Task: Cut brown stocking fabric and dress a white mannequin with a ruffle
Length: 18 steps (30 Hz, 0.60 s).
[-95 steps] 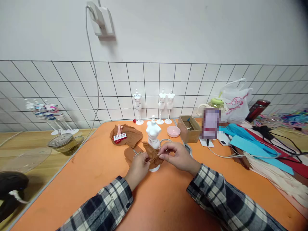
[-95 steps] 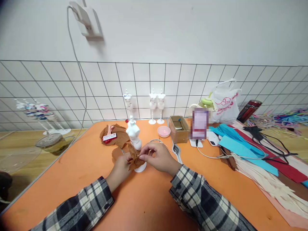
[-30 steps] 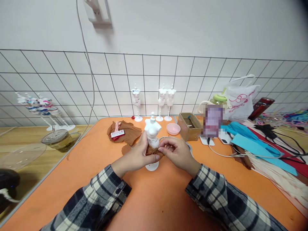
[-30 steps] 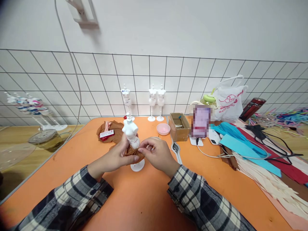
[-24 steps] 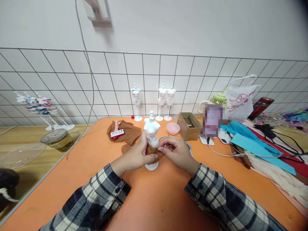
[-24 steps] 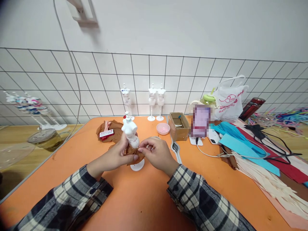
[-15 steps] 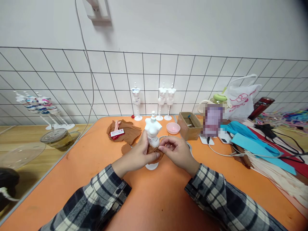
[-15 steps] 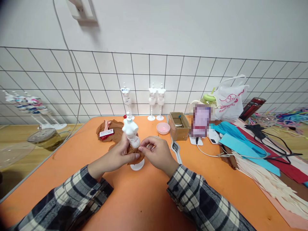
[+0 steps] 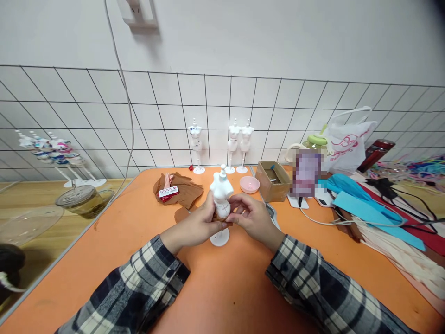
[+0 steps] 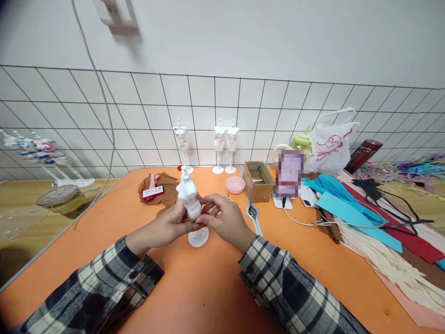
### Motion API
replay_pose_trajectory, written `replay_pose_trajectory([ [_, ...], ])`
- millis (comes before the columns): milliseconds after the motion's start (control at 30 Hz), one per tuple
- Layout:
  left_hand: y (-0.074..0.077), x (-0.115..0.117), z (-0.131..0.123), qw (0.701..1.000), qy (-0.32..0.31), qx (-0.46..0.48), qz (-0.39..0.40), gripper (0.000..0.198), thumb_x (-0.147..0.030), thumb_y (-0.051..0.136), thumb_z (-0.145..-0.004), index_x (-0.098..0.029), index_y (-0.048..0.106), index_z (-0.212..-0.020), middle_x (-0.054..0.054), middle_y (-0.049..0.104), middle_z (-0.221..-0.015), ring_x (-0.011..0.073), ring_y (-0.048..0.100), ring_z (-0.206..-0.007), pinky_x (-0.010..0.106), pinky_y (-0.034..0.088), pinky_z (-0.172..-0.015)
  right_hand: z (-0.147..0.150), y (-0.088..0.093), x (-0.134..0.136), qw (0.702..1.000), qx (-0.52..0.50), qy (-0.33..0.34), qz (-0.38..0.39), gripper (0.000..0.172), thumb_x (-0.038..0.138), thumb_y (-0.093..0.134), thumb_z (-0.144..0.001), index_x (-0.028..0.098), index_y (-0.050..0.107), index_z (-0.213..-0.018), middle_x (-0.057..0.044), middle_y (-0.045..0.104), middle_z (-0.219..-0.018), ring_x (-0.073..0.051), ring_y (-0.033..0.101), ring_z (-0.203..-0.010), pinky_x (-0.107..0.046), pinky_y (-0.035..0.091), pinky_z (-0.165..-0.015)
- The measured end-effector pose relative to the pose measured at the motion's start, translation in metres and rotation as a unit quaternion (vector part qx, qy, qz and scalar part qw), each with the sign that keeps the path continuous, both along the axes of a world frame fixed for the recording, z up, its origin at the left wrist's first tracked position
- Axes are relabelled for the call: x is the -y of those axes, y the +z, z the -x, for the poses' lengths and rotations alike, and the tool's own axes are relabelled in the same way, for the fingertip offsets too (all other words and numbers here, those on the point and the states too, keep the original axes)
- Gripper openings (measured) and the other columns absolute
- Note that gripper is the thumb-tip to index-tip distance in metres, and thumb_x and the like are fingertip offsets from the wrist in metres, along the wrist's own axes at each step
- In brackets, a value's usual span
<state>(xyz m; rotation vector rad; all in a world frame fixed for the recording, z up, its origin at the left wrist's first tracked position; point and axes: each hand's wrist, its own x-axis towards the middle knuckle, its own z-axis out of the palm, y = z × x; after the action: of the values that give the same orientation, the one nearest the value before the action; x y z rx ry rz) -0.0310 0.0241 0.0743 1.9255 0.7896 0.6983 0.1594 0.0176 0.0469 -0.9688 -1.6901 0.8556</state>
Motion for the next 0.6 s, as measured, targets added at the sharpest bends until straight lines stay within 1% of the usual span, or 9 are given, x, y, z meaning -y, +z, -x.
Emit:
replay_pose_trajectory([
  [67,0.000,-0.003,0.003,0.999,-0.018,0.006,0.031,0.049,-0.025,0.060,-0.082,-0.023,0.031,-0.121,0.003,0.049,-0.101,0.0195,0.055,-0.094,0.035,0.050,-0.079,-0.003,-0.002,-0.003,0.999,-0.027,0.023,0.024,0.032,0.040,0.076,-0.074,0.021,0.065,-0.097,-0.002,0.068,-0.080,-0.016,0.063,-0.073,-0.027,0.050,-0.065],
  [200,0.003,-0.008,0.009,0.998,-0.009,0.034,0.046,0.052,-0.022,0.061,-0.076,-0.023,0.035,-0.121,0.003,0.048,-0.103,0.0211,0.052,-0.100,0.036,0.049,-0.084,-0.010,-0.005,-0.008,0.994,-0.006,0.101,0.035,0.030,0.044,0.075,-0.073,0.019,0.067,-0.088,-0.005,0.066,-0.088,-0.017,0.061,-0.082,-0.024,0.046,-0.060],
  [267,0.004,-0.008,0.009,0.999,-0.005,0.041,0.033,0.054,-0.023,0.063,-0.075,-0.023,0.035,-0.121,0.003,0.046,-0.103,0.0210,0.050,-0.099,0.035,0.048,-0.083,-0.012,-0.007,-0.010,0.993,0.007,0.107,0.039,0.029,0.042,0.076,-0.072,0.018,0.068,-0.085,-0.004,0.063,-0.086,-0.016,0.058,-0.080,-0.025,0.046,-0.062],
  [367,0.004,-0.007,0.005,1.000,0.001,0.019,-0.011,0.057,-0.033,0.068,-0.075,-0.022,0.035,-0.120,0.003,0.044,-0.101,0.0202,0.048,-0.093,0.032,0.047,-0.077,-0.013,-0.011,-0.014,0.995,-0.002,0.089,0.043,0.028,0.043,0.076,-0.073,0.017,0.068,-0.081,-0.004,0.061,-0.082,-0.016,0.057,-0.077,-0.027,0.047,-0.067],
  [400,0.004,-0.007,0.004,0.999,0.012,0.009,-0.029,0.055,-0.037,0.068,-0.077,-0.021,0.035,-0.118,0.003,0.045,-0.100,0.0199,0.048,-0.091,0.032,0.046,-0.077,-0.014,-0.012,-0.015,0.995,-0.008,0.093,0.042,0.029,0.044,0.076,-0.073,0.017,0.068,-0.080,-0.004,0.062,-0.082,-0.016,0.057,-0.078,-0.028,0.047,-0.068],
  [467,0.003,-0.006,0.001,0.998,0.032,0.003,-0.049,0.046,-0.042,0.062,-0.084,-0.020,0.036,-0.115,0.002,0.045,-0.096,0.0188,0.047,-0.087,0.033,0.045,-0.077,-0.014,-0.014,-0.017,0.991,-0.027,0.116,0.055,0.033,0.050,0.075,-0.073,0.017,0.070,-0.079,-0.003,0.062,-0.078,-0.015,0.057,-0.076,-0.028,0.048,-0.069],
  [533,0.003,-0.006,-0.001,0.998,0.036,0.008,-0.050,0.038,-0.045,0.053,-0.090,-0.021,0.036,-0.113,0.002,0.045,-0.093,0.0181,0.047,-0.084,0.033,0.044,-0.077,-0.015,-0.018,-0.017,0.979,-0.069,0.158,0.105,0.039,0.055,0.072,-0.074,0.017,0.071,-0.077,-0.003,0.062,-0.074,-0.014,0.057,-0.070,-0.027,0.049,-0.066],
  [600,0.003,-0.006,-0.002,0.998,0.030,0.018,-0.051,0.038,-0.047,0.052,-0.090,-0.021,0.037,-0.113,0.002,0.045,-0.094,0.0182,0.046,-0.085,0.033,0.044,-0.078,-0.015,-0.025,-0.015,0.948,-0.136,0.217,0.189,0.043,0.058,0.069,-0.075,0.015,0.070,-0.078,-0.003,0.063,-0.073,-0.013,0.058,-0.067,-0.026,0.051,-0.063],
])
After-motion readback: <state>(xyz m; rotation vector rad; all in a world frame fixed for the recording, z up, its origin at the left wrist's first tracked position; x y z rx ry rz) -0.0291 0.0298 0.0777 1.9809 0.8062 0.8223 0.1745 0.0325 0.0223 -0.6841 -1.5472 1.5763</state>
